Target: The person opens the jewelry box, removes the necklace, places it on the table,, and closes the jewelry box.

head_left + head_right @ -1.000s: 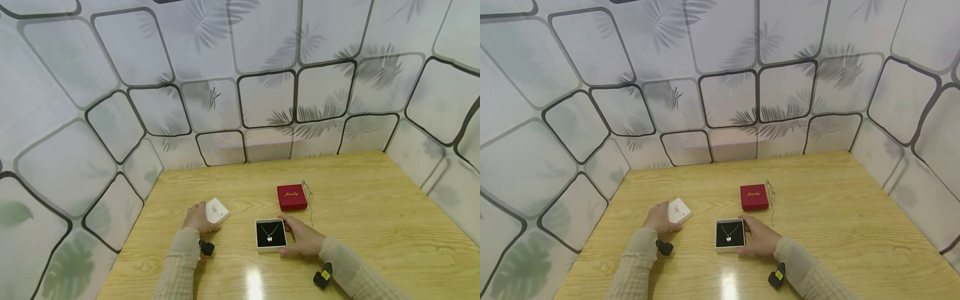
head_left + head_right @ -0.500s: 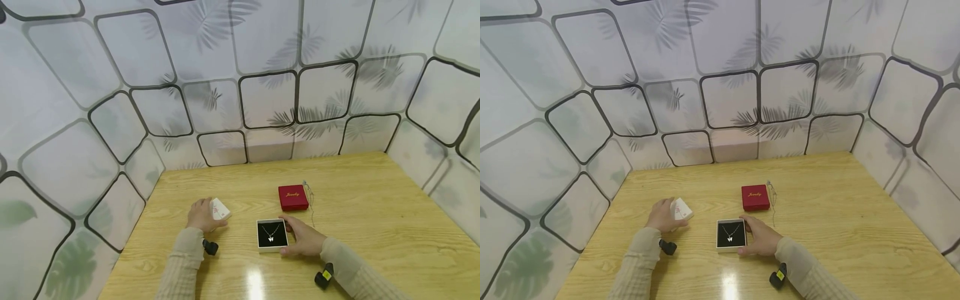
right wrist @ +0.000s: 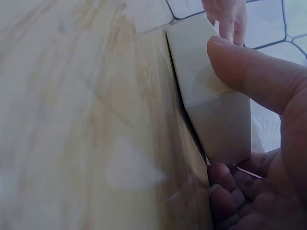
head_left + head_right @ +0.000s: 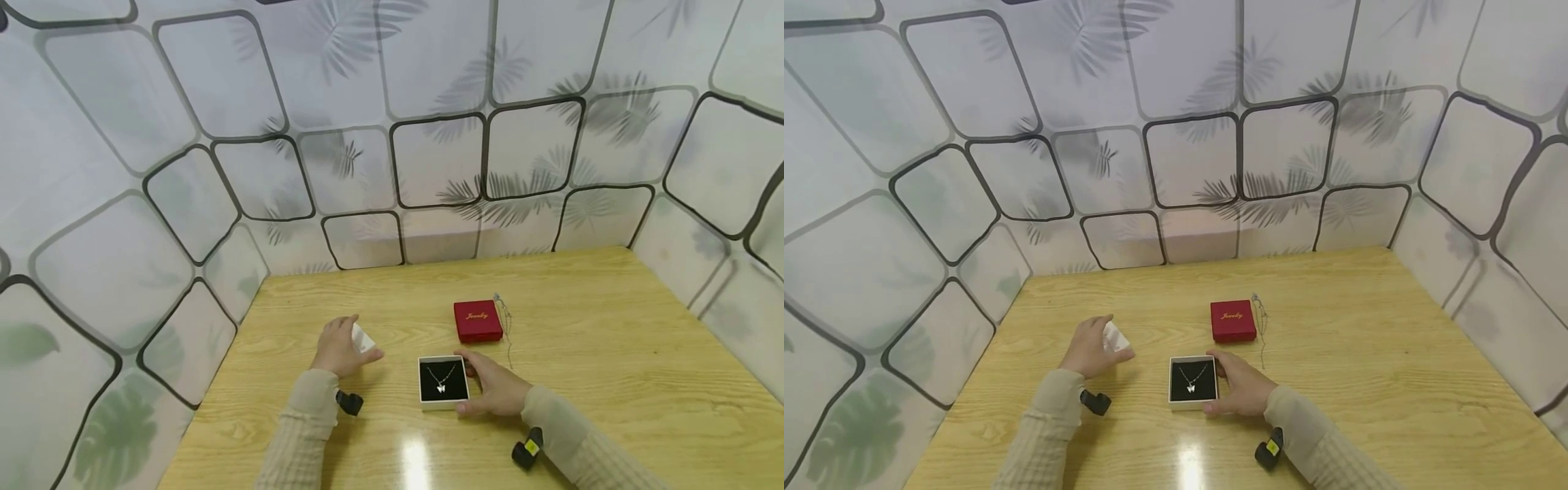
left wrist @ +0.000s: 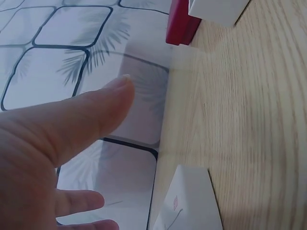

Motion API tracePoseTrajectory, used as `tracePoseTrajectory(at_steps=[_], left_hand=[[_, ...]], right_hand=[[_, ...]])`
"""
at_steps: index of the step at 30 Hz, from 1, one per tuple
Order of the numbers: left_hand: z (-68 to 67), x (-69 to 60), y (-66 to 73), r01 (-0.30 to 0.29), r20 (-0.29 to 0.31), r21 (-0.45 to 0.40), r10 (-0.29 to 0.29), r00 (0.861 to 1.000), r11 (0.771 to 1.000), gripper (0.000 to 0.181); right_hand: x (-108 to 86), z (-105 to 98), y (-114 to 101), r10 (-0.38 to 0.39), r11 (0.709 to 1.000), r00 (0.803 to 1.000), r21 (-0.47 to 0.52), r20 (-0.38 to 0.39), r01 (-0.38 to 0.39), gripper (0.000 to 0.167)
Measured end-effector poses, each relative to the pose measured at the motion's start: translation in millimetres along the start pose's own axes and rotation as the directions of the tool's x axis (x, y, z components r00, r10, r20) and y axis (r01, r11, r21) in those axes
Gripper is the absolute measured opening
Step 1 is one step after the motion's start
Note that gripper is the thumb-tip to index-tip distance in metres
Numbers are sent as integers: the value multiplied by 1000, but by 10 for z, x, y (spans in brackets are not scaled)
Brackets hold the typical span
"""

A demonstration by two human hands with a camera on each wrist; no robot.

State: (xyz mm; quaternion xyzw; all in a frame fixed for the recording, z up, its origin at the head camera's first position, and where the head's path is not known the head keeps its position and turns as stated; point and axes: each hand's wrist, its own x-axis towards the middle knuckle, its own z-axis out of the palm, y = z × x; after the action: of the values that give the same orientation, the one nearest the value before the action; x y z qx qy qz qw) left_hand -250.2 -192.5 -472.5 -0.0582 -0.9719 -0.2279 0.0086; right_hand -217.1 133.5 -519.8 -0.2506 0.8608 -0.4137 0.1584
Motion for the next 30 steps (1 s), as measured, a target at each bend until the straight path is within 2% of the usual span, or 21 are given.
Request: tracePoseTrajectory(at_steps=[8,12,15,19,23,27,30], left_hand=[[51,-9,17,-2,10,-133,4,1000,991,92],[84,-10,35,-40,10,-175,42,999,984,88],[129,-11,74,-91,14,-200,96,995,975,85],[189,-29,144,-154,39,-230,167,985,961,79],[241,-46,230,-184,82,-259,212,974,948,79],[307,-41,322,-230,143,-259,273,951,938,83],[337,-45,388,-241,196,-258,294,935,936,88]], right_hand=[[15,4,-1,24,1000,1000,4,7,-24,101],[19,5,-6,29,1000,1000,-2,4,-29,101],[18,11,3,23,1000,1000,-19,-6,-24,102],[11,22,15,9,999,1000,-38,-17,-10,102],[7,19,10,3,999,1000,-39,-23,-3,102],[5,1,9,0,999,1000,-35,-29,-1,100],[12,-12,12,-10,999,999,-34,-35,9,98]])
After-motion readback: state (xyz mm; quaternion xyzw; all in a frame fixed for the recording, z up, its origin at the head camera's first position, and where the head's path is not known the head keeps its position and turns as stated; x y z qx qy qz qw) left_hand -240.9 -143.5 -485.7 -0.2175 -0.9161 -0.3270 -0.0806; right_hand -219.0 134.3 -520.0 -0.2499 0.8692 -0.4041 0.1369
